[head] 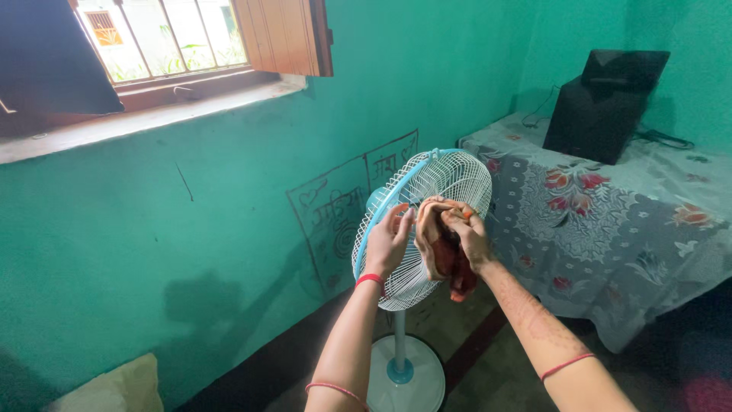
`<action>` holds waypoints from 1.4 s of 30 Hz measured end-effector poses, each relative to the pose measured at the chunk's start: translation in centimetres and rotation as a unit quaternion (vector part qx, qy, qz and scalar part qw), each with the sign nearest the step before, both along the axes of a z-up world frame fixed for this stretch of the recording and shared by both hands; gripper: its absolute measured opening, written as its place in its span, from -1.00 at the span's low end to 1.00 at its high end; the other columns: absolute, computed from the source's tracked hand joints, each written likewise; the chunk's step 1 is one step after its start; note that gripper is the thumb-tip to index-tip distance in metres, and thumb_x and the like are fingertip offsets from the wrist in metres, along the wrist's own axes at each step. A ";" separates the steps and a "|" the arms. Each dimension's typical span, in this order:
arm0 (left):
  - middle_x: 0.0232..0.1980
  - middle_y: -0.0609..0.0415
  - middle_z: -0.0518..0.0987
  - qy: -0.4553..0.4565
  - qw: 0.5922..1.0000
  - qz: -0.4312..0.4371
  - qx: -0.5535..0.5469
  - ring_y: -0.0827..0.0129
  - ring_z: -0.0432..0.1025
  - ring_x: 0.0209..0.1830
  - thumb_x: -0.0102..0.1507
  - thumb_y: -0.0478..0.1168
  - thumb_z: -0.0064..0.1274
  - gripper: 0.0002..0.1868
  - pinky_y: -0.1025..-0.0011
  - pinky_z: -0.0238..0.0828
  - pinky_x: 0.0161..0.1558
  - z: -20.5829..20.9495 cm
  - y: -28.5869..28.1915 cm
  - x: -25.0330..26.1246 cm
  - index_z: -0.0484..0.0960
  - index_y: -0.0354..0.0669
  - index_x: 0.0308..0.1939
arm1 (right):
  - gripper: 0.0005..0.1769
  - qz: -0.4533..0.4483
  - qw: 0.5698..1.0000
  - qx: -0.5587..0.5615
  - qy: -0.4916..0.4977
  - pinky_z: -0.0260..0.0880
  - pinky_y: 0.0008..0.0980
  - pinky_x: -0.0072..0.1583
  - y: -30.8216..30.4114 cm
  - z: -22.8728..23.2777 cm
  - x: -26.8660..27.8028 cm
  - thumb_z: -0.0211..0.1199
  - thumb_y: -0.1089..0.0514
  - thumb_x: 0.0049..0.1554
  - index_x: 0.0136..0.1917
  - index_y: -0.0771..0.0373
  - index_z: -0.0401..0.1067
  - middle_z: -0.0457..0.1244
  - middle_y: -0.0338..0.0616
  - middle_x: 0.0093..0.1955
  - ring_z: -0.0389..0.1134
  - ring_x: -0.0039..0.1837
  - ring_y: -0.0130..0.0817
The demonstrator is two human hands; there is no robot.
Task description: The person wipes the front grill and blades of a standing electric fan using a cloth. They hold the fan steady with one hand while cleaning with the other, moving around the grill to reach different sections.
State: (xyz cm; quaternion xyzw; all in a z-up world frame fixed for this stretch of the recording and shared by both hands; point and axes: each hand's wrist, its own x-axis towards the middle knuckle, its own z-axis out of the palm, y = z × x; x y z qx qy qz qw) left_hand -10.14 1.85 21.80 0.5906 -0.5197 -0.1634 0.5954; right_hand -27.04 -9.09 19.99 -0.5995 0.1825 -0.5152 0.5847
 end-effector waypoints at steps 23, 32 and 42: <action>0.15 -0.16 0.61 0.119 0.981 -0.155 0.013 0.32 0.48 0.12 0.28 0.29 0.13 -0.20 0.40 0.44 0.13 -4.0 -12.2 -4.5 0.56 -0.42 0.25 | -0.67 0.181 0.972 -0.081 0.126 0.49 -0.29 0.17 -13.7 5.3 -8.2 0.04 0.31 0.23 0.13 0.48 0.54 0.38 0.22 0.11 0.45 0.11 -0.21; -0.16 0.22 0.52 0.121 0.980 -0.102 0.118 0.60 0.32 -0.22 0.35 0.31 -0.08 -0.30 0.57 0.32 -0.18 -3.9 -12.0 -9.3 0.65 -0.19 0.24 | -0.69 0.272 0.957 0.065 -0.073 0.52 -0.20 0.12 -14.4 8.1 -7.3 -0.12 0.15 0.35 0.25 0.23 0.35 0.36 0.19 0.18 0.46 0.17 -0.09; -0.24 0.25 0.62 0.279 0.956 -0.067 -0.060 0.65 0.44 -0.27 0.40 0.17 -0.07 -0.49 0.60 0.41 -0.20 -4.4 -12.7 -6.0 0.67 -0.23 -0.09 | -0.37 -0.099 0.956 -0.191 0.199 0.41 -0.22 0.20 -21.1 0.9 -6.1 0.29 0.24 0.01 0.38 0.19 0.36 0.31 0.02 0.27 0.36 0.28 -0.15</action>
